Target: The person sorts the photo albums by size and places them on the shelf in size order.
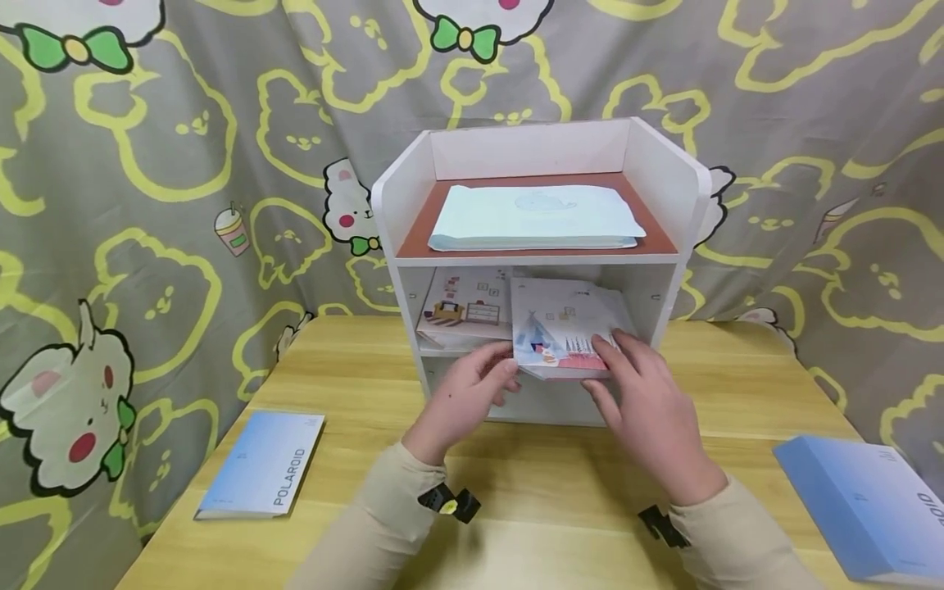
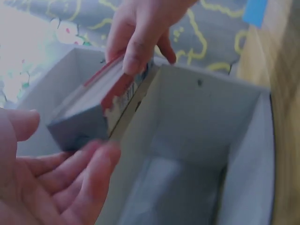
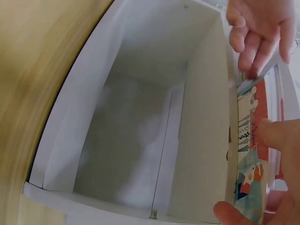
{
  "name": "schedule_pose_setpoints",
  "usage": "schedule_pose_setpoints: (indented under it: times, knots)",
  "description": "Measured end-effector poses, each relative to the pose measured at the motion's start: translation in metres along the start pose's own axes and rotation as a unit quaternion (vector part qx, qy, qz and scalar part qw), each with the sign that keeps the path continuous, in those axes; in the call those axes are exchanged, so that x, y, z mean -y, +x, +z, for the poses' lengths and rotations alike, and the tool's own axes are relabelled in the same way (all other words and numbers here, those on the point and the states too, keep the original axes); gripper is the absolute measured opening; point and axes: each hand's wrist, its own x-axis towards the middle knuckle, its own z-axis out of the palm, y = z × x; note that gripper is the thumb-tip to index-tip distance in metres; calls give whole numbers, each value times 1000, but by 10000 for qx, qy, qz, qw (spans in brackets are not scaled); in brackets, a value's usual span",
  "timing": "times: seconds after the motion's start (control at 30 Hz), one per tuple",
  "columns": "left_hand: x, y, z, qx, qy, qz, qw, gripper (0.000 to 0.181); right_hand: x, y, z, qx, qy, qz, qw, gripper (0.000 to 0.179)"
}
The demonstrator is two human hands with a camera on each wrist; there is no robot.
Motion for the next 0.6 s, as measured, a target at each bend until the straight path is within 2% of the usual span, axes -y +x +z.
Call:
schedule_pose_setpoints:
  times: [0.03, 0.07, 0.1, 0.13, 0.17, 0.23, 0.27, 0.3, 0.33, 0.37, 0.43, 0.53, 0.6]
  knots:
    - [-2, -3, 0, -232, 488, 268, 9982, 45, 0, 1, 1, 2, -33, 47, 10000, 63]
    - [-3, -5, 0, -457, 1027, 610, 9918, 45, -1, 1, 1, -11, -61, 85, 9999, 63]
    - [-6, -7, 0, -670, 1563, 1019, 9801, 45, -1, 2, 2, -25, -89, 120, 9999, 62]
    - [-7, -8, 1, -868, 2093, 1455, 9631, 45, -1, 2, 2, -42, -108, 139, 9998, 61]
    - [-9, -10, 1, -1009, 2567, 1908, 9421, 44, 0, 2, 1, -65, -123, 148, 9998, 58]
    - [-13, -12, 2, -1118, 3414, 2715, 8929, 43, 2, 1, -2, -107, -160, 151, 9997, 52]
    - [-15, -13, 3, -1086, 3743, 3021, 8700, 41, 3, 1, -4, -143, -197, 125, 9996, 49]
    - [-17, -15, 4, -1001, 3991, 3240, 8519, 40, 5, 0, -7, -167, -225, 87, 9996, 47]
    - [-18, -17, 5, -891, 4217, 3352, 8378, 39, 7, 0, -11, -143, -257, 53, 9996, 45]
    - [-20, -20, 6, -749, 4402, 3379, 8285, 40, 9, 0, -16, -106, -279, 13, 9996, 44]
    - [-24, -25, 9, -466, 4737, 3257, 8169, 42, 14, 0, -24, 16, -331, -86, 9994, 44]
    - [-27, -30, 12, -149, 5027, 2916, 8137, 48, 19, 0, -32, 301, -350, -142, 9988, 47]
    - [-27, -31, 13, -68, 5119, 2791, 8124, 50, 20, 0, -34, 416, -357, -153, 9984, 50]
